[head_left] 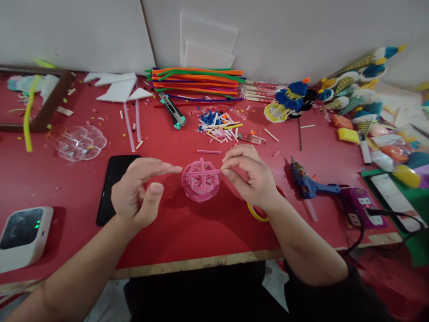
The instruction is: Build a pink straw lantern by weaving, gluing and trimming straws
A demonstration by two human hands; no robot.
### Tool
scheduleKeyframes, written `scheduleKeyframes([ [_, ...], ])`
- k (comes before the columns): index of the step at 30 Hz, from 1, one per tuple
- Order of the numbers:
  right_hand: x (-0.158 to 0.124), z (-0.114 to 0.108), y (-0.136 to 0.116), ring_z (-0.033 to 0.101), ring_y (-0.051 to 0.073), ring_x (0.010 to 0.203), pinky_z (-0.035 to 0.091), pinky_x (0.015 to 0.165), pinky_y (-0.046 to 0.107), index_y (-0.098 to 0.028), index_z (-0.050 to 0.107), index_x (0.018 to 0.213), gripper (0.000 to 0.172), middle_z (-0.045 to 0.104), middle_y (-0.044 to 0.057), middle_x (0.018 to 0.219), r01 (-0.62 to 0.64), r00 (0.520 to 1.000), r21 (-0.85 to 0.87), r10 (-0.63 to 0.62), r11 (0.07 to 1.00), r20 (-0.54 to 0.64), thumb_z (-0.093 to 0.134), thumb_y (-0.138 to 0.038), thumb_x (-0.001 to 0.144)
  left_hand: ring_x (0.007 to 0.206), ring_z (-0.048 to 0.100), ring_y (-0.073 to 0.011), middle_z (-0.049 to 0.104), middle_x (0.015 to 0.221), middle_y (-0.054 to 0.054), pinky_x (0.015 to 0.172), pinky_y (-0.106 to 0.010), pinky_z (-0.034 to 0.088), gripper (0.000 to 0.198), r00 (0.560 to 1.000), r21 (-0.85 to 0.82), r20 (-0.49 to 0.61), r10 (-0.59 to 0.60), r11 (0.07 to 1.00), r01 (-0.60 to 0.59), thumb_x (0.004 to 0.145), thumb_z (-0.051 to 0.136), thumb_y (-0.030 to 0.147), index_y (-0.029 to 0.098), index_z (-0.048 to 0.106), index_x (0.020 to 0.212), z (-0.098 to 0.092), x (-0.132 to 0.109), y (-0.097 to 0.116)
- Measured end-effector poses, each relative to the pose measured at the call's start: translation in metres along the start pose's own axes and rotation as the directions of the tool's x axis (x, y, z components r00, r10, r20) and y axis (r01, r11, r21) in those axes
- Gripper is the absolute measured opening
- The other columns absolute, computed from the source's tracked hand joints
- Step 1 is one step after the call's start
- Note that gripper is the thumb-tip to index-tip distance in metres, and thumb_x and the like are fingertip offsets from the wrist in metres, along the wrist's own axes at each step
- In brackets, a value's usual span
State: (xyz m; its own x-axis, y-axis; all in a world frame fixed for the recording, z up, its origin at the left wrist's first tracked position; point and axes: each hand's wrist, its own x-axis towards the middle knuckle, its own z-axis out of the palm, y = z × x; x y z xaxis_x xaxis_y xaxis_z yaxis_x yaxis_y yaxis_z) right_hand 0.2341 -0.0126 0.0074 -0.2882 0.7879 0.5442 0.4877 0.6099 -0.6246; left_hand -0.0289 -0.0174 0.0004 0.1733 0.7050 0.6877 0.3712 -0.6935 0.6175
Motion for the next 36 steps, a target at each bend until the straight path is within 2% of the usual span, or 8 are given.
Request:
scheduleKeyframes([
  [5,-0.0012,0.0022,-0.0011,0.064,0.023,0.096,0.052,0.089,0.044,-0.027,0.065,0.091,0.007,0.067,0.005,0.095,-0.013,1.000,0.034,0.012,0.999,0.010,0.061,-0.023,0.095,0.096,0.070,-0.0245,0.081,0.098,-0.001,0.086,-0.045,0.056,0.029,0.999,0.042,0.036,0.022,0.999,-0.023,0.100,0.049,0.043,0.037,0.063,0.125,-0.0011,-0.0021,-0.0022],
  [11,-0.0014,0.0030,-0.0005,0.063,0.021,0.094,0.052,0.088,0.040,-0.024,0.065,0.091,0.006,0.066,0.005,0.095,-0.006,1.000,0.056,0.006,0.998,0.009,0.062,-0.021,0.095,0.091,0.070,-0.0253,0.080,0.093,-0.002,0.079,-0.045,0.058,0.027,0.990,0.114,0.063,0.124,0.985,-0.131,0.100,0.047,0.043,0.032,0.063,0.119,-0.0004,0.0021,-0.0036],
  [15,-0.0013,0.0026,0.0002,0.063,0.020,0.093,0.051,0.087,0.039,-0.023,0.065,0.090,0.006,0.065,0.005,0.094,0.023,1.000,0.056,-0.023,0.998,0.010,0.063,-0.020,0.095,0.089,0.070,-0.0254,0.080,0.092,-0.004,0.074,-0.044,0.059,0.024,0.981,0.092,0.069,0.183,0.978,-0.189,0.099,0.050,0.039,0.030,0.064,0.116,-0.0022,0.0032,-0.0061],
  [20,-0.0016,0.0017,-0.0003,0.062,0.020,0.092,0.051,0.086,0.039,-0.023,0.064,0.090,0.006,0.065,0.005,0.094,0.033,0.999,0.050,-0.034,0.998,0.017,0.063,-0.019,0.095,0.089,0.071,-0.0257,0.080,0.091,-0.003,0.071,-0.043,0.060,0.023,0.976,0.110,0.061,0.208,0.971,-0.214,0.098,0.051,0.038,0.031,0.063,0.116,-0.0042,0.0034,-0.0073],
  [24,-0.0014,0.0013,-0.0011,0.062,0.020,0.092,0.051,0.086,0.039,-0.022,0.064,0.090,0.006,0.065,0.005,0.093,0.037,0.999,0.044,-0.038,0.998,0.031,0.063,-0.018,0.094,0.089,0.071,-0.0271,0.080,0.090,-0.003,0.070,-0.045,0.060,0.025,0.967,0.163,0.121,0.223,0.957,-0.241,0.097,0.051,0.040,0.032,0.063,0.118,-0.0053,0.0056,-0.0064],
  [29,-0.0012,0.0008,-0.0014,0.062,0.019,0.092,0.051,0.086,0.038,-0.022,0.064,0.090,0.007,0.065,0.004,0.093,0.043,0.998,0.037,-0.044,0.998,0.038,0.062,-0.017,0.095,0.095,0.071,-0.0282,0.080,0.098,-0.005,0.075,-0.045,0.061,0.031,0.947,0.154,0.196,0.255,0.945,-0.287,0.096,0.053,0.038,0.028,0.061,0.124,-0.0062,0.0056,-0.0072],
  [36,-0.0011,0.0002,-0.0014,0.062,0.019,0.091,0.051,0.086,0.039,-0.023,0.063,0.091,0.007,0.065,0.004,0.093,0.034,0.998,0.035,-0.035,0.999,0.046,0.062,-0.018,0.095,0.094,0.072,-0.0272,0.079,0.100,-0.005,0.074,-0.044,0.061,0.030,0.941,0.153,0.215,0.260,0.943,-0.296,0.095,0.055,0.038,0.028,0.062,0.122,-0.0068,0.0066,-0.0050],
])
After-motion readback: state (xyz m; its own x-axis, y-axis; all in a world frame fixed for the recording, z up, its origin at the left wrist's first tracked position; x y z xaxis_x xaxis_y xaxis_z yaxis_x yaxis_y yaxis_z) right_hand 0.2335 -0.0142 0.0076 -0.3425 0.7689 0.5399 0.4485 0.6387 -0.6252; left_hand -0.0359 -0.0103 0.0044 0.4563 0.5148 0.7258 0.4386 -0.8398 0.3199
